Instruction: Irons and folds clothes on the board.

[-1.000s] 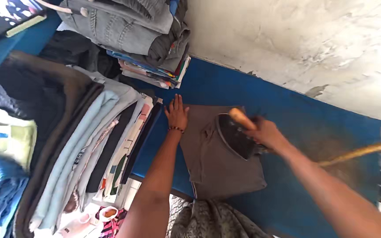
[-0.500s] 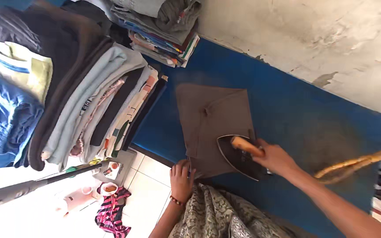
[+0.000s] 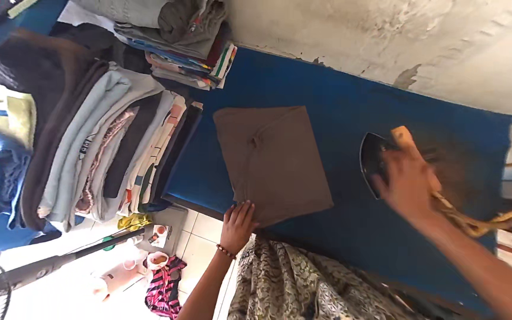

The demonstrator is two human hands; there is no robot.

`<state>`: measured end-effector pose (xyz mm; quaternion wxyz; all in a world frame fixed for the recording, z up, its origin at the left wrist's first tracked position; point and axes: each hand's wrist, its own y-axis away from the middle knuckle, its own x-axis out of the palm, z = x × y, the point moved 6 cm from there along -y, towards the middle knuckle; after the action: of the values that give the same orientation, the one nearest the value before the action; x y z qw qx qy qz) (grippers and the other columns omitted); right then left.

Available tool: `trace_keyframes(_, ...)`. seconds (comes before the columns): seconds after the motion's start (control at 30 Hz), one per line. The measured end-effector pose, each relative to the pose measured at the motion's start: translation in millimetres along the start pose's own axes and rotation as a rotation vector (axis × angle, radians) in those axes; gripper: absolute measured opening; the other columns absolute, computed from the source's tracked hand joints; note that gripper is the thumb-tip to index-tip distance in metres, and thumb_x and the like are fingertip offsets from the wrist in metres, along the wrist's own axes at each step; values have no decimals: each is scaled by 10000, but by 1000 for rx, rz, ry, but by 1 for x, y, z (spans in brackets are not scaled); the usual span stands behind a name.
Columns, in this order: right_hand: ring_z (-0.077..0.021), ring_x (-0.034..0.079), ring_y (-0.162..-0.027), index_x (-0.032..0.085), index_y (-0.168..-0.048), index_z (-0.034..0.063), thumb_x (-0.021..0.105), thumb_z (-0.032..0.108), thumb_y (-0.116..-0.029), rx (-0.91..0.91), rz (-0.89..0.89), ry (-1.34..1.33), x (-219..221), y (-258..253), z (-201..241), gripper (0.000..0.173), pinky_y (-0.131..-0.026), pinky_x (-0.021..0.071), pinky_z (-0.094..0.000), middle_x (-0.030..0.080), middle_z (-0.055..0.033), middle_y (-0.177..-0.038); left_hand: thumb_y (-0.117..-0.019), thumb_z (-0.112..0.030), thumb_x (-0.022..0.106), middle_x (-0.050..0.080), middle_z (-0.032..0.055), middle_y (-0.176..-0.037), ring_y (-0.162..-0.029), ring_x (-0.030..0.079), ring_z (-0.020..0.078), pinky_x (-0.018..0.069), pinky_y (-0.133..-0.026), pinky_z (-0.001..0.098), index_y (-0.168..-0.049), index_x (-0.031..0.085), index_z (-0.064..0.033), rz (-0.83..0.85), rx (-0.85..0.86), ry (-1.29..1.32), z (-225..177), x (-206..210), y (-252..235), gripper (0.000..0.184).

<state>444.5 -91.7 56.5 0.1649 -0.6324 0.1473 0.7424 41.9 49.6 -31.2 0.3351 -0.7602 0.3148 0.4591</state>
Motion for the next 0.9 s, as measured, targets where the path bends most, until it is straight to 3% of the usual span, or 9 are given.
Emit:
trace_keyframes(0.07, -533, 572, -1255, 603, -1380, -22, 655, 250, -949, -322, 18, -41, 46, 34, 49, 513, -960, 436, -738, 602, -291, -1377, -939, -473, 622, 738, 177, -1165, -1072, 712, 378, 541, -905, 577, -1145, 751, -20, 10, 95, 3, -5, 0, 13, 515)
trace_keyframes(0.13, -439, 660, -1179, 676, -1277, -1, 686, 151, -897, -520, 37, -132, 75, 51, 85, 410, -929, 518, -636, 678, -211, -1304, -904, -437, 682, 744, 166, -1134, -1060, 715, 374, 552, -888, 568, -1093, 757, -24, 79, 134, 1, -7, 2, 14, 460)
trace_keyframes(0.23, -413, 710, -1057, 750, -1080, -17, 637, 71, -876, -558, -8, -204, 91, 46, 98, 248, -871, 554, -579, 734, -194, -1166, -848, -62, 713, 758, 154, -1090, -1024, 730, 362, 572, -839, 547, -1005, 784, -36, 98, 158, 5, -10, -1, 7, 175)
trace_keyframes(0.3, -394, 724, -966, 763, -943, -7, 608, 58, -888, -574, -50, -196, 90, 38, 99, 177, -818, 561, -550, 754, -173, -1070, -789, 82, 693, 766, 142, -1058, -991, 738, 353, 580, -787, 534, -943, 791, -45, 103, 189, 18, -10, -4, 2, 222)
trace_keyframes(0.43, -370, 732, -904, 740, -846, 4, 611, 74, -858, -589, -38, -165, 84, 26, 101, 147, -777, 561, -524, 761, -150, -979, -799, 74, 695, 743, 161, -1150, -1048, 724, 364, 581, -830, 528, -901, 752, -14, 173, 239, 94, -9, -11, -11, 147)
trace_keyframes(0.53, -379, 728, -884, 732, -865, -7, 615, 65, -839, -566, 7, -168, 81, 24, 102, 139, -762, 553, -526, 750, -167, -940, -898, -19, 607, 725, 161, -1220, -1060, 726, 344, 578, -884, 485, -890, 702, -3, 102, 211, 149, -2, -15, -24, 97)
trace_keyframes(0.63, -409, 733, -840, 722, -873, -34, 632, 71, -815, -485, 44, -225, 71, 9, 103, 150, -784, 548, -562, 738, -205, -866, -989, -21, 519, 729, 231, -1149, -1068, 712, 413, 550, -965, 523, -1126, 695, 96, 259, -123, 401, 12, -24, -46, 252)
trace_keyframes(0.73, -447, 716, -825, 708, -927, -78, 621, 51, -842, -354, 104, -349, 45, -31, 106, 178, -837, 517, -628, 714, -248, -850, -1088, -95, 379, 677, 301, -1039, -969, 689, 410, 544, -894, 517, -1319, 523, 134, 486, -405, 634, 32, -36, -78, 357)
trace_keyframes(0.9, -401, 691, -787, 678, -1022, -104, 613, -68, -928, -168, 172, -521, 17, -148, 112, 119, -746, 543, -602, 686, -248, -871, -1091, -72, 319, 611, 315, -1210, -1112, 621, 296, 492, -992, 401, -1320, 486, 172, 372, -394, 840, 86, -64, -178, 374)
